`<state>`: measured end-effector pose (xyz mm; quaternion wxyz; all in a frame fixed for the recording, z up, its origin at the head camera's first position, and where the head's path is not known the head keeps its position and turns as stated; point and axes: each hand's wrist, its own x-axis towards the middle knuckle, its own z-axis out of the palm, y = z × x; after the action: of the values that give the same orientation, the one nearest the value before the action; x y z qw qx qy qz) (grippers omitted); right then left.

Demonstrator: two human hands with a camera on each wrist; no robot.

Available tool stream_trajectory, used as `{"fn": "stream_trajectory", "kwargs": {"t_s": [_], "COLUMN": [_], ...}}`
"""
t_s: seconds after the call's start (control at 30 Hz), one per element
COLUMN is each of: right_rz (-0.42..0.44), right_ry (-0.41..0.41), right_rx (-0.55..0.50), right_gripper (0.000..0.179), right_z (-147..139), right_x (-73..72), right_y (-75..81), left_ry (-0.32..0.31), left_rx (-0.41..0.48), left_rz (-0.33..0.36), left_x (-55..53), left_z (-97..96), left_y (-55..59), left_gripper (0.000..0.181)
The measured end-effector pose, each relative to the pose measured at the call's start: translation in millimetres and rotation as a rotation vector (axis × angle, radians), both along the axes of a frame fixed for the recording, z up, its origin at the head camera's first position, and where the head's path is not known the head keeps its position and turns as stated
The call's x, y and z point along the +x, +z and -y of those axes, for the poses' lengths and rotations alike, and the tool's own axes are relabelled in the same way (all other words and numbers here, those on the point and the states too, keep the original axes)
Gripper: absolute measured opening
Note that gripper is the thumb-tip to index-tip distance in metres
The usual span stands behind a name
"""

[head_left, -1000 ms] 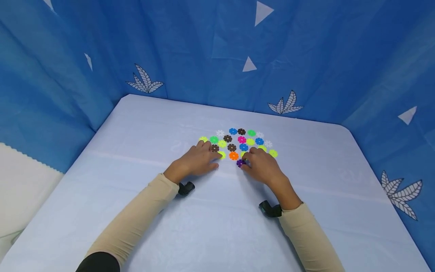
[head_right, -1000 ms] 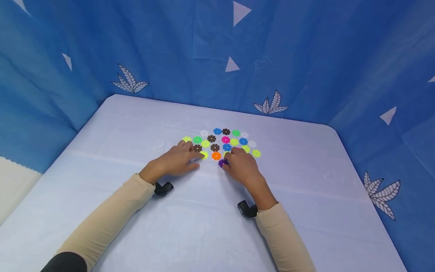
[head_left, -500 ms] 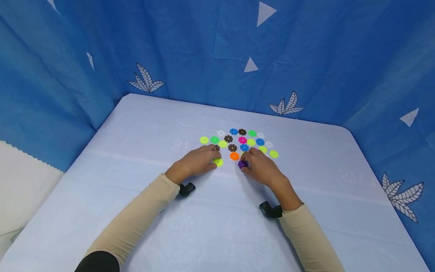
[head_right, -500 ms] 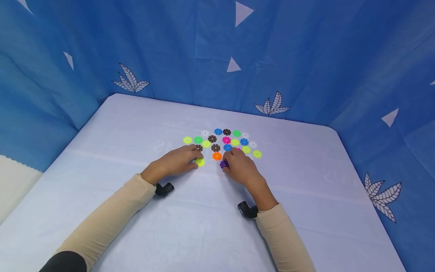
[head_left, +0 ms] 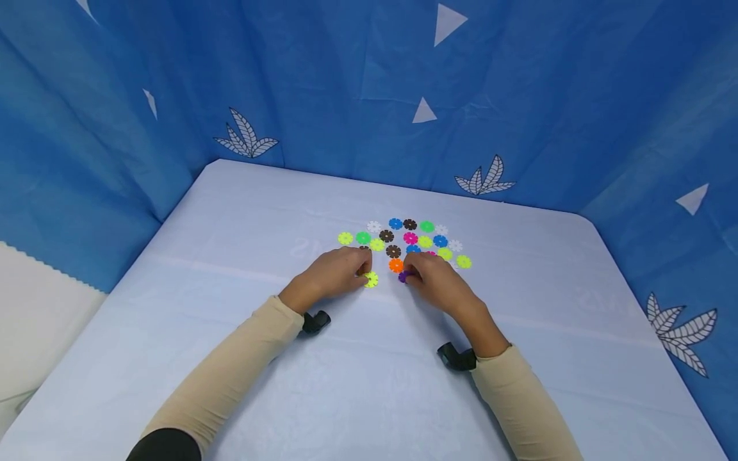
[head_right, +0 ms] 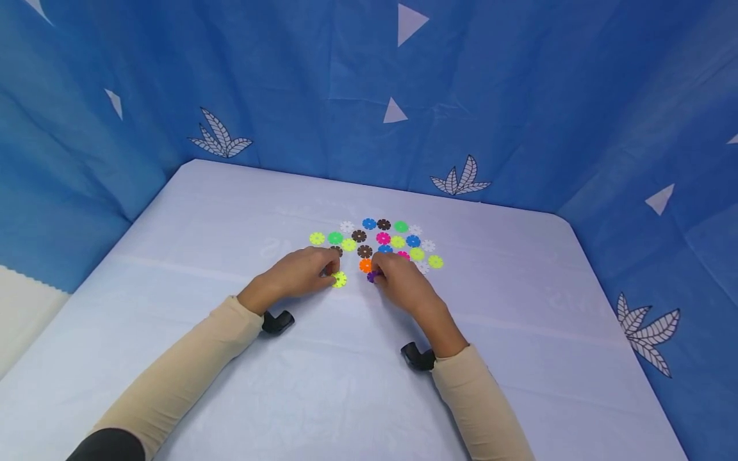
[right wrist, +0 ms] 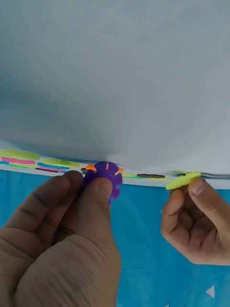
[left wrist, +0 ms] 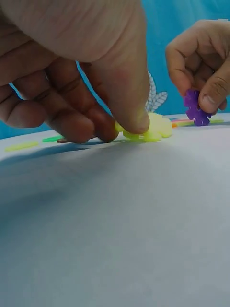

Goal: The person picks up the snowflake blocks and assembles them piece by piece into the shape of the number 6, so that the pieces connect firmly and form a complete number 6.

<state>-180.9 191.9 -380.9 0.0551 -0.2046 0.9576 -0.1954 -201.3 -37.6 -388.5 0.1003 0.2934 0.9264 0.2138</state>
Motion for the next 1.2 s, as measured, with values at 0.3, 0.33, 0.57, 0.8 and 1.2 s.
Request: {"fn": "stream_trajectory", "kwargs": {"t_s": [0.3,0.33,0.57,0.8,1.2], "right_rz": [0.015,0.013,-0.049,-0.062,-0.143], "right_ry": [0.055,0.064,0.105,0.12,0.138], "right_rx": [-0.038,-0.042,-0.088,-0.087,-0.129], "right_gripper": [0.017,0.016,0.017,0.017,0.017], "right_z": [3.7,4.1,6.7,10.4,13.1], "right_x": [3.4,3.8,7.0,7.9,9.5], "right_y": [-2.5,-2.3,0.6,1.9,5.1], "left_ry": [-0.081,-0.082,-0.087,-0.1,-0.028], "left_rx": [0.104,0.12,0.234,0.278,0.414], "left_rz": [0.072,0.086,0.173,0.209,0.298], "left_x": [0.4,0.5,1.9,0.8,-0.6], "left_z": [0.3,0.3,1.8,2.1,0.8], "left_y": [-4.2,-4.6,-5.2,-5.4,-5.3], "left_gripper": [0.005,0.004,0.007,0.01,0.011]}}
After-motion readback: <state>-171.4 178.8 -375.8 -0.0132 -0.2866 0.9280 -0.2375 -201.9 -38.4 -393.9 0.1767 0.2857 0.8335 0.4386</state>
